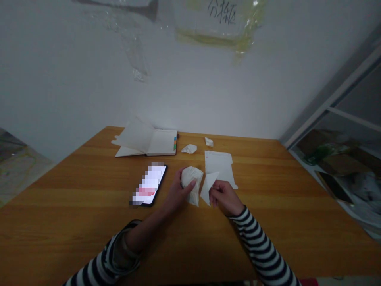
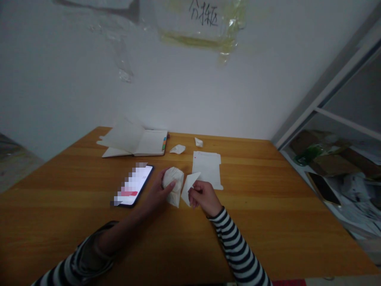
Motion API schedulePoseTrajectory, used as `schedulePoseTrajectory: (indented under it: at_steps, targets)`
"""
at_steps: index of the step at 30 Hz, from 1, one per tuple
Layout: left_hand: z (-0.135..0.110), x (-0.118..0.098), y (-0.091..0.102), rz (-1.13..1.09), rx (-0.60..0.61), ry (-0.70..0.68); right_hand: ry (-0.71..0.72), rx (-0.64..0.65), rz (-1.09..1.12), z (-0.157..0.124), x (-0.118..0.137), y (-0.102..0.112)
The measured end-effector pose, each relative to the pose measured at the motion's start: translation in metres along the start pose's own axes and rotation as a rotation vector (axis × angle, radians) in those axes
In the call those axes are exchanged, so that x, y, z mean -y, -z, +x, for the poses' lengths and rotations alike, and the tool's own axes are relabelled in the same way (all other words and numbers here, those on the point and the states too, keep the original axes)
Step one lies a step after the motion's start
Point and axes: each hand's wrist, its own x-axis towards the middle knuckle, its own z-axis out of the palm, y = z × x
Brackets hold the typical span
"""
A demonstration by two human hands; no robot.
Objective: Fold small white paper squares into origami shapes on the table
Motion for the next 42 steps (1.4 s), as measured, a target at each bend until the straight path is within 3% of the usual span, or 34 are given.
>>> schedulePoseTrajectory:
  at_steps: [5, 11, 24, 31, 42]
  targets:
    - [-0.005, -0.002, -0.004, 0.009, -0.024, 0.003, 0.036, -0.034, 0.033, 0.001, -0.005, -0.010]
    - [-0.006, -0.003, -0.004, 0.024, -0.033, -0.003, 0.102, -0.100, -0.090, -0.005, 0.000, -0.016]
    - [-0.006, -0.001, -0.008, 0.026, -0.106, 0.140, 0.139, -0.059, -0.303, -0.009, 0.003, -0.022]
    - [-0.008, -0.007, -0.009, 0.031, -0.111, 0.126, 0.171, -0.071, -0.381, -0.010, 0.005, -0.019]
    - [-0.013, -0.006, -0.010, 0.090, -0.085, 0.069, 0.140, -0.127, -0.290, -0.006, -0.003, -0.015]
